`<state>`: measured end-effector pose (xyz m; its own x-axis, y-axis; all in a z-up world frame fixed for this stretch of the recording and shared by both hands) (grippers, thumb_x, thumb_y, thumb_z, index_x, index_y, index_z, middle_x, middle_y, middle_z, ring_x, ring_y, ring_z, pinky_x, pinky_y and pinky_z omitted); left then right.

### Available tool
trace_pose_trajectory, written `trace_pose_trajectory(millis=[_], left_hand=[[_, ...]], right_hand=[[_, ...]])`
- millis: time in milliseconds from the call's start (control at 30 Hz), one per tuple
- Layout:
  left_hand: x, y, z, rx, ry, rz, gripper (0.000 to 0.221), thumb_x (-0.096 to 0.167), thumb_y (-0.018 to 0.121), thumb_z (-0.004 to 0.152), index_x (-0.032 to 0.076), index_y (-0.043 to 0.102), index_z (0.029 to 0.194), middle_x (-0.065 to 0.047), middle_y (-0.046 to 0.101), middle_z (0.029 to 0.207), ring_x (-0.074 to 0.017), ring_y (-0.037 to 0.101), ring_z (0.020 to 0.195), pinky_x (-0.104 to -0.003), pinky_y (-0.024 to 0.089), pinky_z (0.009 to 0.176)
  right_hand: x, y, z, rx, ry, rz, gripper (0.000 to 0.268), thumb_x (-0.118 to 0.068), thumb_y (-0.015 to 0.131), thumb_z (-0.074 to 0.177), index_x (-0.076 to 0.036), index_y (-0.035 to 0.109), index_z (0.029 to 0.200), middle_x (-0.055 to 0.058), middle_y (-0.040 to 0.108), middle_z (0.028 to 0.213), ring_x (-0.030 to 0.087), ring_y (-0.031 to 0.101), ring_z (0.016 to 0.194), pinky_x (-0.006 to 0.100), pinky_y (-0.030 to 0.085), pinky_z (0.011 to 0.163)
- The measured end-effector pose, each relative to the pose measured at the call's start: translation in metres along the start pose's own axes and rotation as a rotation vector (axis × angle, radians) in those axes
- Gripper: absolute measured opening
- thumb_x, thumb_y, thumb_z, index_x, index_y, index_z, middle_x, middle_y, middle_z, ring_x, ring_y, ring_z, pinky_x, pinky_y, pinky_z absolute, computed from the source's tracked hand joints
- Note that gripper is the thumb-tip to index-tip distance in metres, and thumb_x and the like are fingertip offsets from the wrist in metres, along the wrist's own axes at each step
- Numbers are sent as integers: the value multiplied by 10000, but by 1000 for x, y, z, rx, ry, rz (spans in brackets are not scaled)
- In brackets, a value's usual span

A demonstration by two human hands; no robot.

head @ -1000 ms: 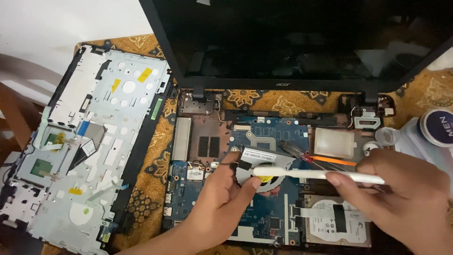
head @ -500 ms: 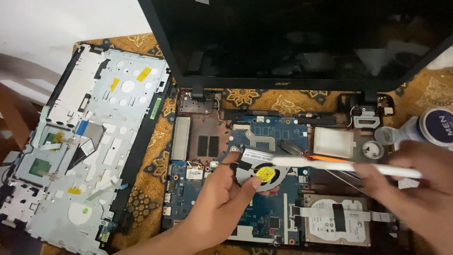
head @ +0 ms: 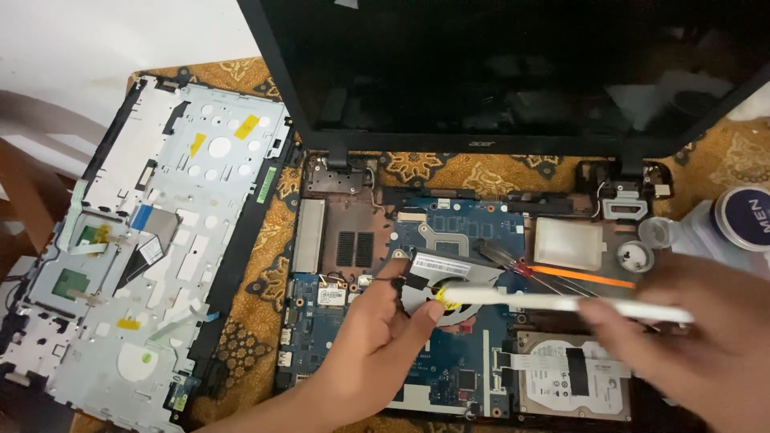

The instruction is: Disassembling a laptop to clean the internal cooling fan and reconnecting internal cables and components using a screwdriver and tweezers.

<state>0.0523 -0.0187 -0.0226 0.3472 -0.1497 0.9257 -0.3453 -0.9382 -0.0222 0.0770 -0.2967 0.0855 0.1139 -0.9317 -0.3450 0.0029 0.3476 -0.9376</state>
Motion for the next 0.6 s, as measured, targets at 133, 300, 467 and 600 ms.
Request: trace_pose_trajectory(millis=[133,300,467,600], left_hand=[[16,-2,-3,22,255,27,445,182,604,1050,284,266,779,11,291,598,-164,577,588,-508,204,1405],[55,7,-9,-50,401,-351,267,87,557,1017,110,600,1280,-139,590,1293,-374,607,1253,-559,583,1145],[62,1,-14,72,578,-350,283,-41,644,961,167,669,1152,-164,596,1325,-355,605,1253,-575,645,1068],[61,-2,-15,150,564,-343,327,-174,478,889,110,626,955,-198,614,1284,-349,643,1226,-370,489,764]], right_hand=[[-2,-5,-2,101,-67,85,348,-415,798,753,-132,712,569,46,506,422,198,480,368,362,373,467],[168,90,-31,-170,699,484,720,-604,263,961,-133,476,1463,138,470,1375,282,415,1376,438,246,1253],[46,12,-10,245,-42,399,294,-164,758,863,-13,508,896,73,456,669,173,391,579,306,314,579],[13,5,0,150,-82,361,331,-241,778,817,-66,542,663,32,473,568,151,371,527,297,297,553]])
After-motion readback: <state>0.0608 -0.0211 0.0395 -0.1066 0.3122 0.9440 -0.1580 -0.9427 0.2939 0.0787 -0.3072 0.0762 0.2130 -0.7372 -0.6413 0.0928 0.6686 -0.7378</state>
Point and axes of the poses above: each hand's wrist, its own z-axis towards the middle knuckle, its own y-axis out of the palm, x = y × z, the point moved 6 cm from there along z, towards the middle knuckle
